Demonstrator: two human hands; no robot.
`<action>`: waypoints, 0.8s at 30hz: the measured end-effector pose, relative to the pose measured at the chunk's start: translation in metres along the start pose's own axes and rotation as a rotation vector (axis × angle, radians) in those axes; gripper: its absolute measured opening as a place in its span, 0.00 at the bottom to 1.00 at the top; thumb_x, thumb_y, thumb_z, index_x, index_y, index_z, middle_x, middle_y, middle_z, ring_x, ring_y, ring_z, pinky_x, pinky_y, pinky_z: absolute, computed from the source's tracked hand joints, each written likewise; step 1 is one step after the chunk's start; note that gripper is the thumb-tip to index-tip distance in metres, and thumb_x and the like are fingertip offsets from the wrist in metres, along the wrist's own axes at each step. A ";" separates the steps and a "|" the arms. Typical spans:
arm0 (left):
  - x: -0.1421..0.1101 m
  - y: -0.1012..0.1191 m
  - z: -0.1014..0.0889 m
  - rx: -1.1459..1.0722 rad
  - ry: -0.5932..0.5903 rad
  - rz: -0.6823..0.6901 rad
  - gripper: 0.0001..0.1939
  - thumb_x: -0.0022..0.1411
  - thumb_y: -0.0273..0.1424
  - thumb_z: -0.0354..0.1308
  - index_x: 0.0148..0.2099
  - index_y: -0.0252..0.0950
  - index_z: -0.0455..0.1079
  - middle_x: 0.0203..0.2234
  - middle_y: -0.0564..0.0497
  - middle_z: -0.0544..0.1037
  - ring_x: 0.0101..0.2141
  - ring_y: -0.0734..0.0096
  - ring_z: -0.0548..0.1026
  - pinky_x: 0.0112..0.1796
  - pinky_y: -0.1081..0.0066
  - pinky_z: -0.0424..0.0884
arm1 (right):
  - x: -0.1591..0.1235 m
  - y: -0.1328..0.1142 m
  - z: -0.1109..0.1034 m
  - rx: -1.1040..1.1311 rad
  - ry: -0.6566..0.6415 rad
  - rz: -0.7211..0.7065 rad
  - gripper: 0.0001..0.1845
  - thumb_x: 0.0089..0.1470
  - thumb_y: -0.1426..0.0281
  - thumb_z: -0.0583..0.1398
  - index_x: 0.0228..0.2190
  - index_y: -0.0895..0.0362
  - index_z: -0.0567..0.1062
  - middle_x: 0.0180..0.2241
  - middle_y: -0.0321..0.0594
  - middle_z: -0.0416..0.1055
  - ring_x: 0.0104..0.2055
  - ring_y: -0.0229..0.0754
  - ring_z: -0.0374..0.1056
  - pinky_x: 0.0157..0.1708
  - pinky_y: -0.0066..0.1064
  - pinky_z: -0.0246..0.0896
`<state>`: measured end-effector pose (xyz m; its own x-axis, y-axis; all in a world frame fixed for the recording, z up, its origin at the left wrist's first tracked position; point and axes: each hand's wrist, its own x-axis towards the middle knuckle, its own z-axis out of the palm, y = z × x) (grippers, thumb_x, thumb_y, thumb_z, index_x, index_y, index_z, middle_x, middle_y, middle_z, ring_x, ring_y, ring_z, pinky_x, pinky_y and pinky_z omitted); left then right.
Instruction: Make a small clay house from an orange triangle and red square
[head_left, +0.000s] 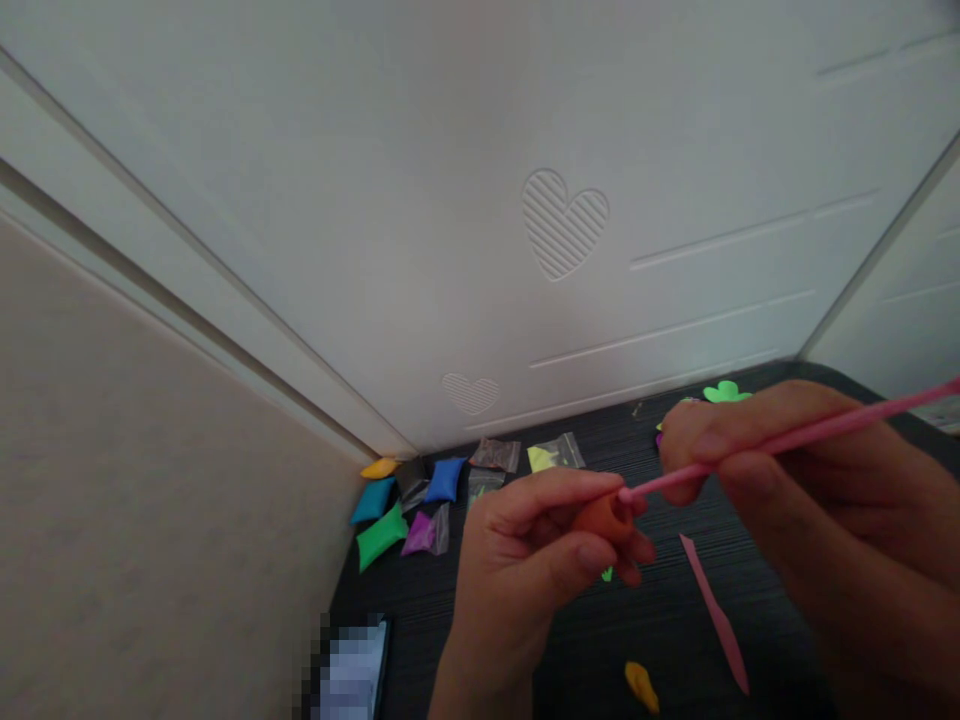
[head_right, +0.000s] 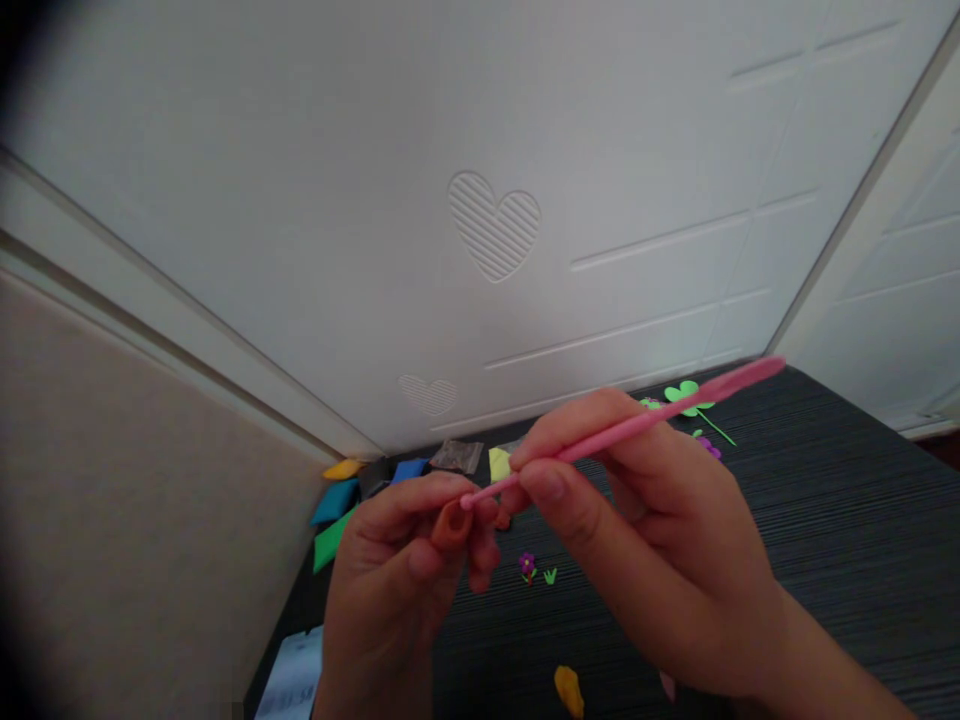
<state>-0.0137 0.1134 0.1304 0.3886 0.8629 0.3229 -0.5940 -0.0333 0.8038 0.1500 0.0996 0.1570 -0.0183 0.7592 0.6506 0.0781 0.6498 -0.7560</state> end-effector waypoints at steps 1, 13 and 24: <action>0.000 0.000 0.000 -0.019 -0.015 0.005 0.12 0.53 0.29 0.61 0.42 0.38 0.73 0.31 0.51 0.79 0.28 0.75 0.76 0.26 0.82 0.73 | -0.002 0.000 0.001 0.041 0.022 0.021 0.09 0.52 0.75 0.56 0.35 0.52 0.72 0.28 0.35 0.70 0.32 0.34 0.70 0.30 0.21 0.69; 0.000 0.001 0.001 -0.037 -0.017 0.008 0.14 0.52 0.27 0.62 0.44 0.41 0.73 0.33 0.53 0.79 0.28 0.77 0.77 0.29 0.83 0.74 | -0.004 -0.006 0.007 0.194 0.029 0.068 0.12 0.53 0.76 0.54 0.37 0.50 0.71 0.33 0.38 0.72 0.34 0.39 0.72 0.27 0.25 0.72; 0.003 0.002 0.004 0.019 0.002 0.032 0.12 0.52 0.30 0.62 0.42 0.41 0.74 0.33 0.52 0.79 0.26 0.76 0.77 0.26 0.82 0.73 | -0.005 -0.005 0.000 -0.002 0.009 -0.003 0.17 0.48 0.79 0.56 0.38 0.48 0.70 0.33 0.37 0.71 0.31 0.41 0.69 0.26 0.34 0.67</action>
<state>-0.0107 0.1141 0.1348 0.3683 0.8625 0.3471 -0.5926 -0.0699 0.8025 0.1495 0.0927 0.1575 -0.0095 0.7571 0.6532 0.0800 0.6517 -0.7542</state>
